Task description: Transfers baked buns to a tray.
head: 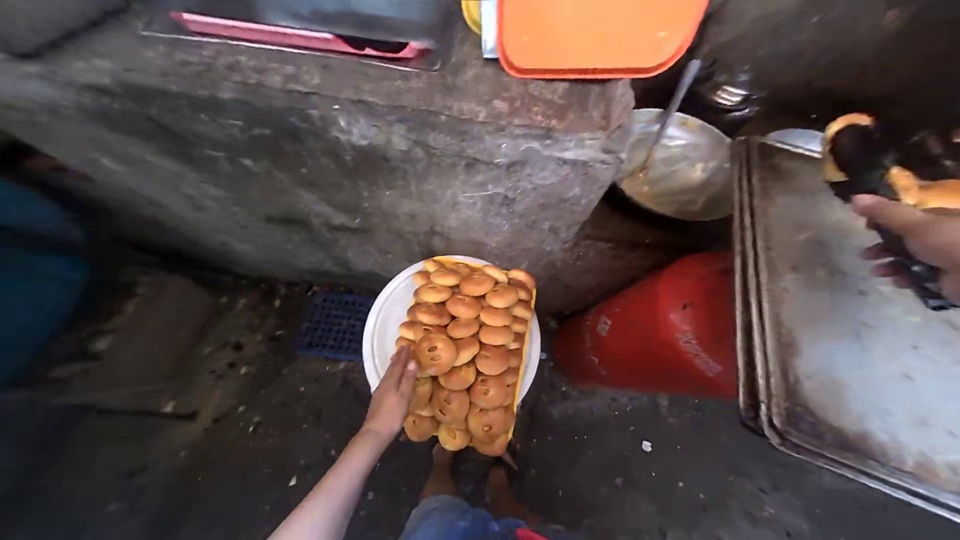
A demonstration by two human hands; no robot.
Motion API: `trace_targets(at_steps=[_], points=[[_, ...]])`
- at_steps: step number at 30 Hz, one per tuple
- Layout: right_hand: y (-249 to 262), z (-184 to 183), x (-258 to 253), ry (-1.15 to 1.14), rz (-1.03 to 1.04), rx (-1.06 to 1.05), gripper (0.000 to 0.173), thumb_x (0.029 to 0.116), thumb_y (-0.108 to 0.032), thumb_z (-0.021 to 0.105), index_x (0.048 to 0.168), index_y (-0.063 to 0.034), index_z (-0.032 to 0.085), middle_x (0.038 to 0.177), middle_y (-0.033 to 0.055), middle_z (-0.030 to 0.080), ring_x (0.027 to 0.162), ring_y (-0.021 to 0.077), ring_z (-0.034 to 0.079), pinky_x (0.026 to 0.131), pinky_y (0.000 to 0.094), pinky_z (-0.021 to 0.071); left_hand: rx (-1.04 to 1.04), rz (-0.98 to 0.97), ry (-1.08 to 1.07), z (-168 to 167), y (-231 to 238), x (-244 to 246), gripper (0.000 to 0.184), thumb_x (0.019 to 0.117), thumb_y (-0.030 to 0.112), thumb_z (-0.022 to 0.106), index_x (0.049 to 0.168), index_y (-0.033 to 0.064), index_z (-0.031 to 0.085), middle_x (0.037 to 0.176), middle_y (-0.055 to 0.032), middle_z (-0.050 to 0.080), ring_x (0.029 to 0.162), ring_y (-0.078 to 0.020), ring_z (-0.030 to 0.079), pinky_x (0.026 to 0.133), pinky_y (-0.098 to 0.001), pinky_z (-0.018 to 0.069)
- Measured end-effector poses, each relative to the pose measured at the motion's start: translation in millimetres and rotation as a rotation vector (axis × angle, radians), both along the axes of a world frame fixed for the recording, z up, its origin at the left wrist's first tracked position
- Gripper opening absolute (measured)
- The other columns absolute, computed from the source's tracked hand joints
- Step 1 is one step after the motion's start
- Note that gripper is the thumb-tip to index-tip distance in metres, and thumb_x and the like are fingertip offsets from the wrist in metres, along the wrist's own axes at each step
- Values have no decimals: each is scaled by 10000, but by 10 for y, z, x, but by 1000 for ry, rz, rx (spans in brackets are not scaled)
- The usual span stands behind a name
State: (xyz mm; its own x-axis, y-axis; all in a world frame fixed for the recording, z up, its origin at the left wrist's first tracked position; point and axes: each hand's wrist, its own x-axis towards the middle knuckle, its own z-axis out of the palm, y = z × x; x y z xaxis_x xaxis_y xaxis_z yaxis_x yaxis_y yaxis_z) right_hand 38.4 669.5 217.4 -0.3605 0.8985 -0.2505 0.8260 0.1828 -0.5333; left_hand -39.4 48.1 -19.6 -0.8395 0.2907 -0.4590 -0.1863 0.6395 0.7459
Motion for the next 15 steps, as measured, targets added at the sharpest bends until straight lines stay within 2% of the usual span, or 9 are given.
trace_targets(at_steps=[1,3,6,7,8,10,11,13,15], points=[[-87,59,17,39,31,-3,815,885,-770,570,1347,-99,543,991,95,601,691,139,543,608,349,479,-8,-27,11,-30,5,-7,598,1112,414,303,1619,99,293,1674,-132,286,1540,-286,296,1254,-518,250],[-477,222,49,148,94,3,660,940,-694,563,1342,-171,547,904,15,612,584,60,529,508,250,449,-34,-84,46,-81,26,-14,598,1106,428,301,1613,111,320,1678,-111,287,1538,-291,299,1249,-533,255],[-1355,398,238,327,315,-90,413,1052,-452,509,1353,-170,515,859,-18,646,522,38,562,457,207,491,-91,-168,94,-109,54,-18,607,1092,479,286,1625,189,314,1692,-97,255,1538,-310,293,1222,-580,268],[-1654,378,335,347,419,-125,440,1026,-399,517,1390,-152,491,881,-3,656,546,59,578,476,232,511,-101,-189,117,-107,68,-14,601,1091,483,299,1625,207,316,1693,-110,246,1534,-325,298,1217,-589,274],[-1951,292,419,338,509,-130,560,936,-411,595,1414,-135,499,887,9,668,572,81,599,498,271,537,-110,-211,137,-101,85,-12,602,1089,482,320,1625,208,316,1694,-126,235,1531,-343,299,1215,-595,276],[-2478,-42,523,204,650,-121,782,751,-554,748,1388,-138,568,953,19,706,714,126,667,625,376,591,-130,-254,160,-108,120,-30,604,1085,445,383,1627,192,308,1697,-143,215,1521,-369,311,1204,-609,284],[-2676,-283,550,98,717,-116,831,719,-611,784,1387,-154,597,1013,36,725,823,164,697,721,441,602,-147,-265,161,-110,138,-45,613,1077,417,434,1627,176,306,1697,-148,211,1514,-376,322,1198,-612,291],[-2973,-793,547,-148,820,-119,830,764,-628,810,1410,-147,608,1091,136,735,942,307,712,828,583,567,-211,-279,154,-81,192,-86,684,1033,348,589,1623,155,304,1693,-178,200,1499,-391,344,1190,-604,309],[-3163,-1246,522,-407,894,-108,843,833,-649,749,1483,-154,544,1249,171,696,1066,372,697,907,603,542,-316,-341,154,-53,249,-141,801,967,292,704,1632,177,273,1692,-216,156,1493,-410,345,1199,-571,316]])
